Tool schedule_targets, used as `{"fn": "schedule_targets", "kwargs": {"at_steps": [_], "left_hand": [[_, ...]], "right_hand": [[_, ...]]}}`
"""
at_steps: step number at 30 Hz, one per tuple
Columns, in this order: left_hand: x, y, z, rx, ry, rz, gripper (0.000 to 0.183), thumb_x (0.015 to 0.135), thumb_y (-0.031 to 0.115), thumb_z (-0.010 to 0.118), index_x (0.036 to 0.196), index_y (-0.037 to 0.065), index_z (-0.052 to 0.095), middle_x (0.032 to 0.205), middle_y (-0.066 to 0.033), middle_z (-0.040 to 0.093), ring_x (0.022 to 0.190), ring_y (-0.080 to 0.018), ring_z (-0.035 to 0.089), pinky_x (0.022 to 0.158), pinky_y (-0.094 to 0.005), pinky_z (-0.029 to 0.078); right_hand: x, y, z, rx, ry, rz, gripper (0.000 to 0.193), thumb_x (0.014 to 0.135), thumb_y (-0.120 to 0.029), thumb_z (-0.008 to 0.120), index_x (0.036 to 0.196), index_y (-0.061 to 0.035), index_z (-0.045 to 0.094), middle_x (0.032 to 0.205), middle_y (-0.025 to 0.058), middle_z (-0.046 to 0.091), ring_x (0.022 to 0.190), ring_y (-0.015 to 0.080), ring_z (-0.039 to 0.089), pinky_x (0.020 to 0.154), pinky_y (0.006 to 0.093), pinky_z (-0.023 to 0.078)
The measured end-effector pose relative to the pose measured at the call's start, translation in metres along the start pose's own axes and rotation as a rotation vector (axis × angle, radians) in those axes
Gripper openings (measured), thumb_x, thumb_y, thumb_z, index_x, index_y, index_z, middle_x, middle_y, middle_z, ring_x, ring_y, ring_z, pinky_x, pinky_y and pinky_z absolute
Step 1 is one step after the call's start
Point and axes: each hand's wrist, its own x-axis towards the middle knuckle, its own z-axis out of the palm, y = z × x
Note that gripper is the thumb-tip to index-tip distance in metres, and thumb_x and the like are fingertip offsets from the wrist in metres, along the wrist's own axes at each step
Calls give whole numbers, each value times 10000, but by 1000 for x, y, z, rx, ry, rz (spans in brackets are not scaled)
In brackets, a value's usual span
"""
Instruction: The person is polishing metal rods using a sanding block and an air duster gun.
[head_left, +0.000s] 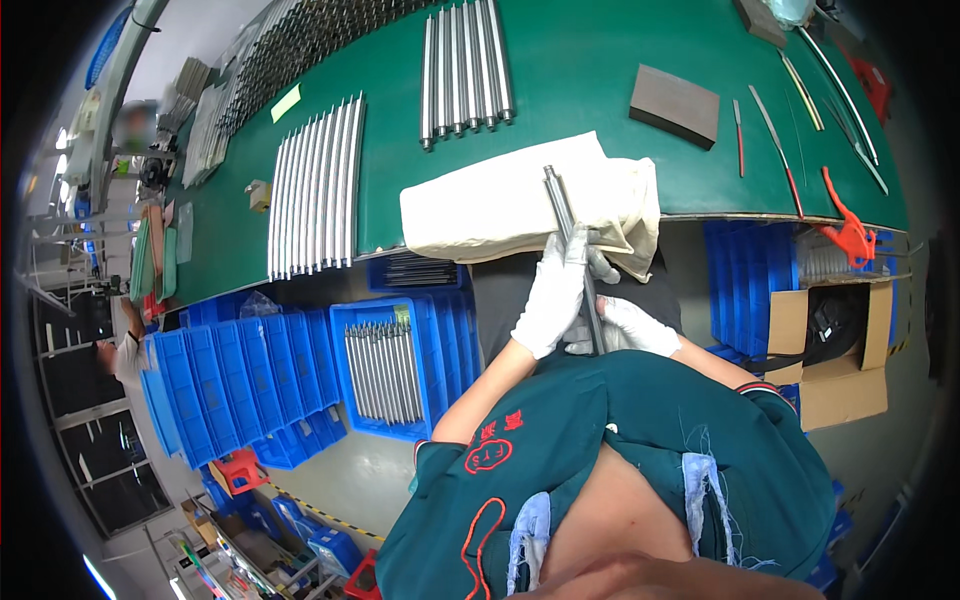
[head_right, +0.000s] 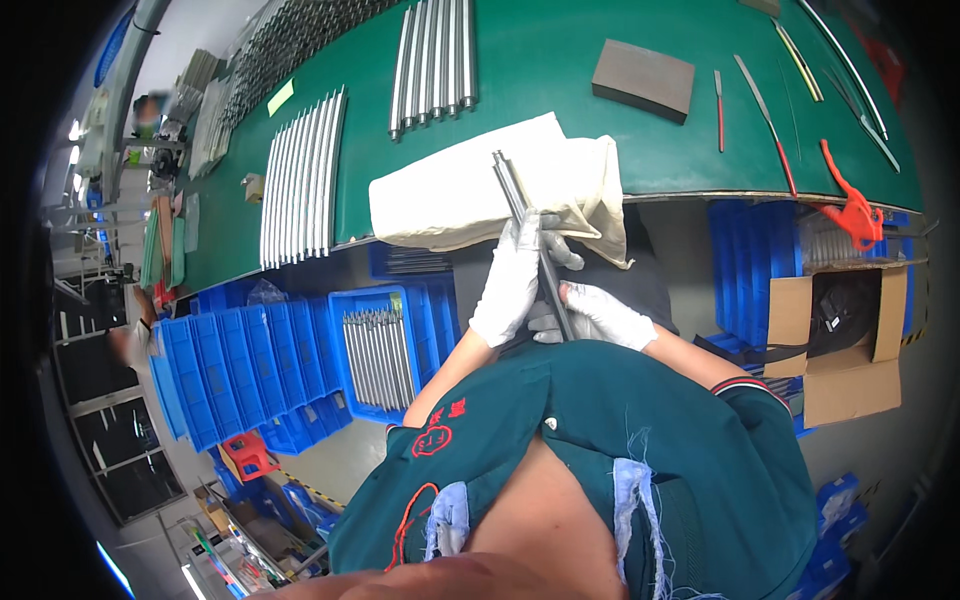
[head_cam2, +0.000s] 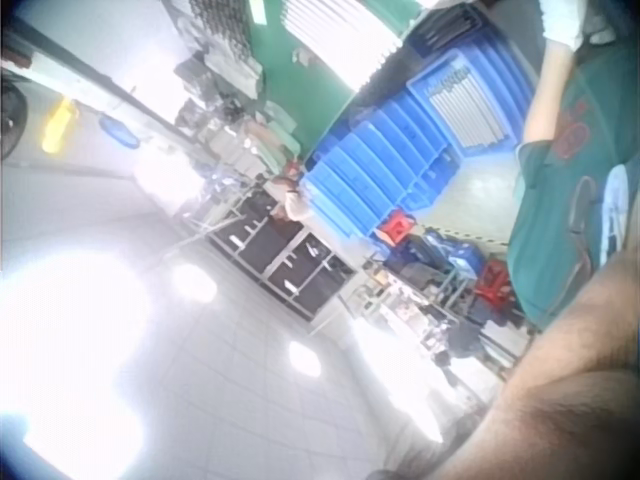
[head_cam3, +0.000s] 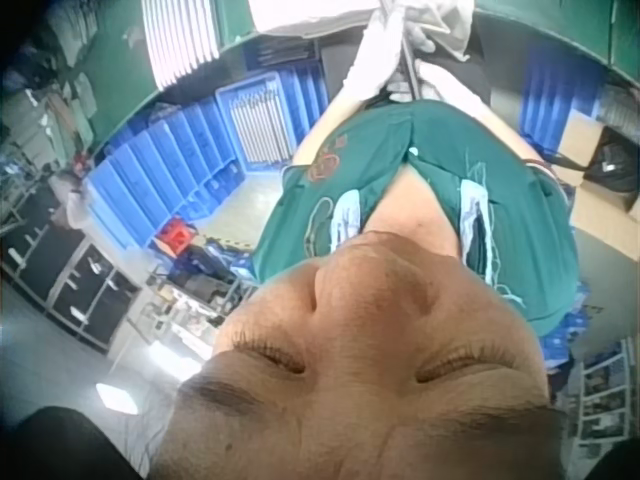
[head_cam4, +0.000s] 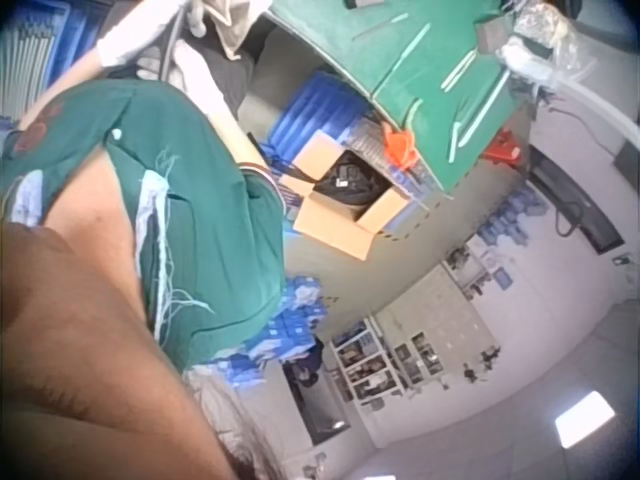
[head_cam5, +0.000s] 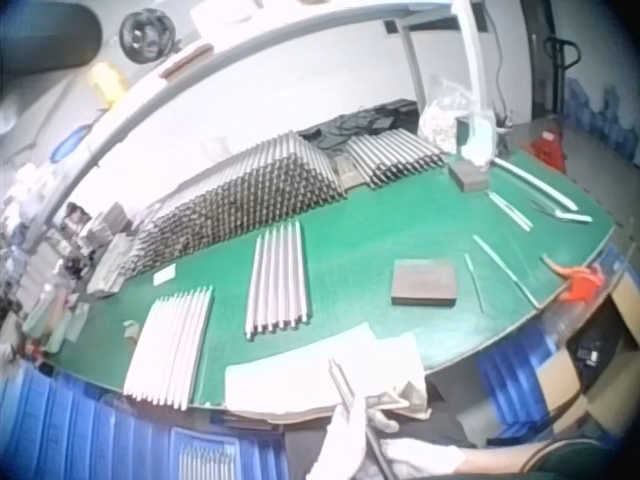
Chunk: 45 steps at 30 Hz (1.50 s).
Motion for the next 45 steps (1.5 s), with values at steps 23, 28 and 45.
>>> {"fn": "schedule_targets", "kwargs": {"at_steps": [23, 28, 45], "left_hand": [[-97, 13, -102, 837, 201, 257, 151, 704, 107, 615, 839, 42, 635, 737, -141, 632, 696, -267, 635, 609, -292, 470], [-122, -35, -117, 533, 298, 156, 188, 720, 143, 609, 873, 38, 639, 727, -134, 633, 711, -260, 634, 622, -298, 473], [-115, -102, -134, 297, 401, 86, 195, 628, 126, 701, 750, 0, 615, 692, -98, 631, 638, -161, 616, 575, -284, 464]], "right_hand": [[21, -28, 132, -1251, -305, -281, 424, 785, -129, 613, 1189, -47, 512, 1033, 81, 613, 938, 117, 553, 835, 255, 432], [47, -1, 123, -1255, -400, -84, 394, 822, -285, 573, 1138, -53, 535, 966, 83, 616, 898, 148, 561, 824, 273, 425], [92, 17, 96, -1657, -501, -182, 285, 825, -368, 512, 974, -136, 585, 829, 127, 612, 741, 307, 591, 685, 365, 457]]}}
